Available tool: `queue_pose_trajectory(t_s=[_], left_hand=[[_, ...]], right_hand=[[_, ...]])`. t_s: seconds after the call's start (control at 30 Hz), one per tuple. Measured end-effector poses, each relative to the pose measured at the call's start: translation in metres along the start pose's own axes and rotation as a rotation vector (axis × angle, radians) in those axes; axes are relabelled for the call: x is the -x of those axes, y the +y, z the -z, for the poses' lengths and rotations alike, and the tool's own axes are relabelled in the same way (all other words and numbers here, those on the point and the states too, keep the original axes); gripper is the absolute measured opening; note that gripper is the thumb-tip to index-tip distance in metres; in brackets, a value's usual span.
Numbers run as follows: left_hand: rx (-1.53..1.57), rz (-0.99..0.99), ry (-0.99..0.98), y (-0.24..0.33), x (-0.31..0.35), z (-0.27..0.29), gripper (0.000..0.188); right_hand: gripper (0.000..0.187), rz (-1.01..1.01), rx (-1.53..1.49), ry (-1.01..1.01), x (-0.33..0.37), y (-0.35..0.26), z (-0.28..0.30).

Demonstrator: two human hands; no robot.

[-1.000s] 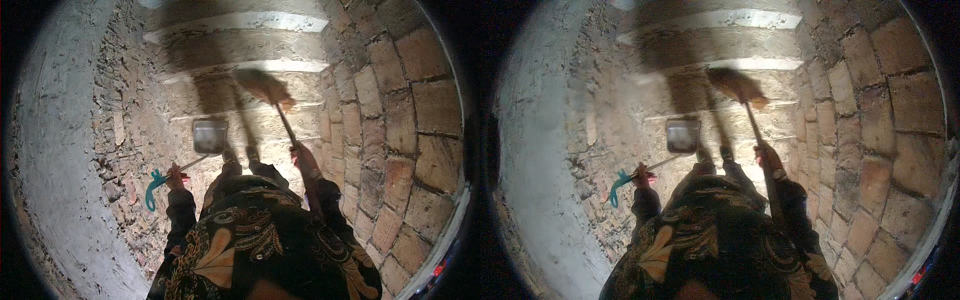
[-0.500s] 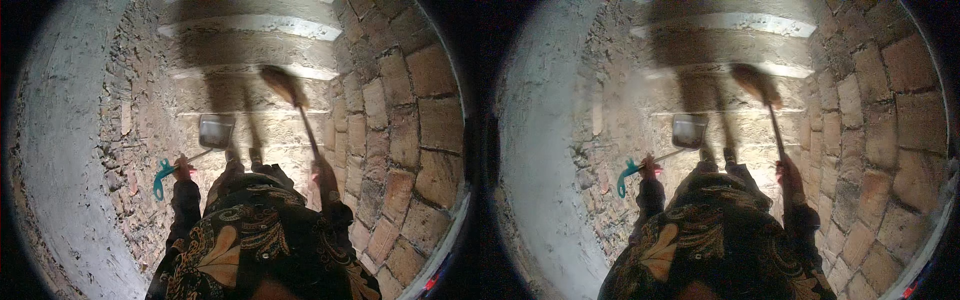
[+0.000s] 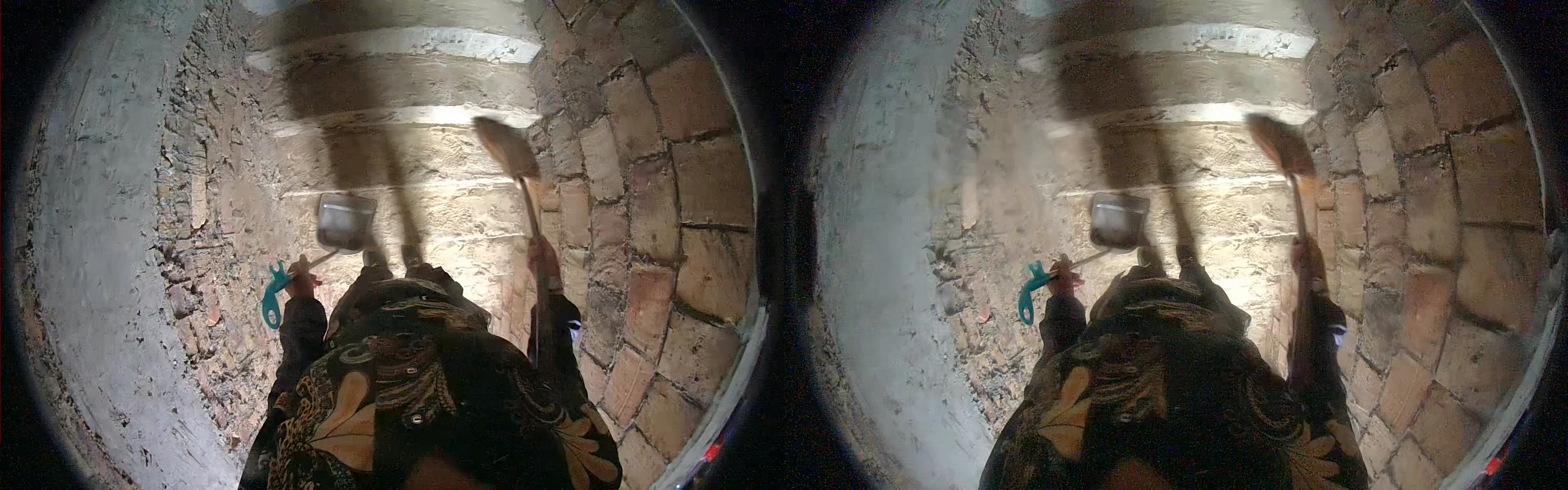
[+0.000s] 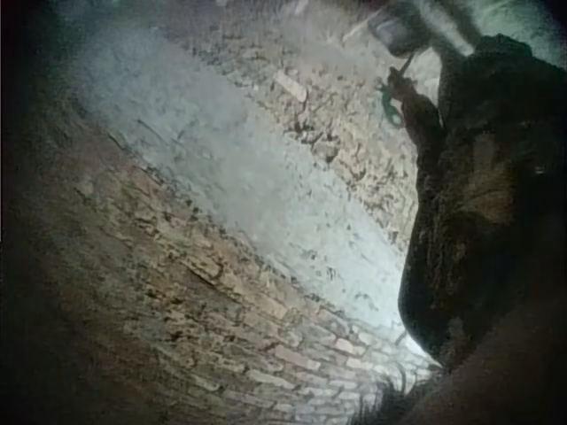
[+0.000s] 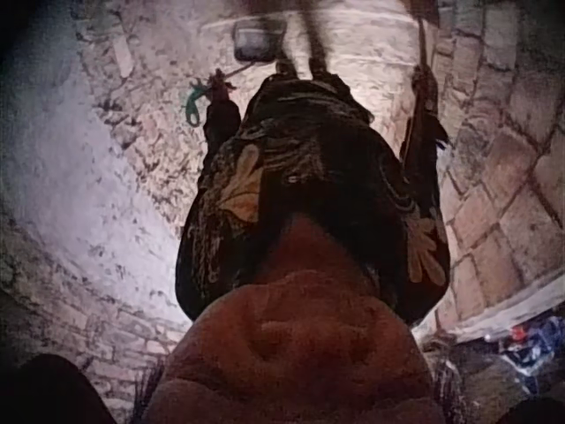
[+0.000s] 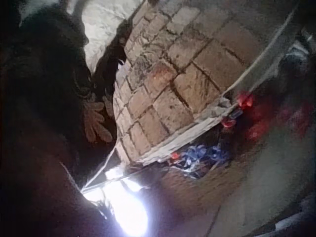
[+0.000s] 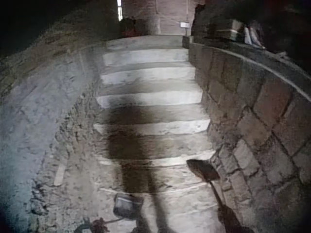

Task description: Sweeping concrete stairs with a broom and dustpan in a brick-walled stairwell.

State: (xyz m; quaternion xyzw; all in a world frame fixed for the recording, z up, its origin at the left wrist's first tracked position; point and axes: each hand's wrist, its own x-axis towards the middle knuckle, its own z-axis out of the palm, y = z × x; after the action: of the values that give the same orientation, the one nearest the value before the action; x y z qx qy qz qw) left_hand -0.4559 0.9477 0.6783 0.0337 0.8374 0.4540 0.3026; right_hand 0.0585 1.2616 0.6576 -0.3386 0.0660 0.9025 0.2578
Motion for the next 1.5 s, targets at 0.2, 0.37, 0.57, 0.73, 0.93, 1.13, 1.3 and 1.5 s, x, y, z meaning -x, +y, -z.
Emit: queue_pose_trajectory(t_s=[0.2, 0.37, 0.57, 0.73, 0.93, 1.13, 1.3, 1.5], left_hand=[[-0.083, 0.043, -0.046, 0.001, 0.002, -0.003, 0.048], [0.038, -0.024, -0.029, -0.011, 0.012, 0.005, 0.044], [0.091, -0.024, -0.051, -0.006, 0.007, -0.003, 0.039], [0.103, -0.017, -0.058, 0.001, 0.011, -0.007, 0.039], [0.083, -0.040, -0.048, 0.004, 0.013, -0.009, 0.038], [0.081, -0.015, -0.018, 0.007, 0.009, -0.016, 0.038], [0.054, -0.009, -0.019, 0.000, 0.006, -0.007, 0.036], [0.076, 0.005, -0.060, -0.003, 0.004, -0.004, 0.032]], right_hand=[[0.038, -0.154, 0.103, 0.042, -0.034, 0.048, -0.044], [0.035, 0.010, 0.147, 0.150, 0.013, 0.092, -0.100], [0.034, 0.050, -0.004, 0.073, 0.025, 0.034, -0.049], [0.039, -0.009, -0.055, 0.092, 0.018, -0.032, -0.010], [0.038, -0.175, 0.075, -0.020, -0.021, -0.012, 0.008], [0.039, -0.392, -0.128, -0.130, -0.062, 0.049, -0.025], [0.031, -0.488, -0.113, -0.072, -0.066, 0.087, -0.073], [0.024, -0.275, 0.268, 0.030, -0.055, 0.155, -0.139]])
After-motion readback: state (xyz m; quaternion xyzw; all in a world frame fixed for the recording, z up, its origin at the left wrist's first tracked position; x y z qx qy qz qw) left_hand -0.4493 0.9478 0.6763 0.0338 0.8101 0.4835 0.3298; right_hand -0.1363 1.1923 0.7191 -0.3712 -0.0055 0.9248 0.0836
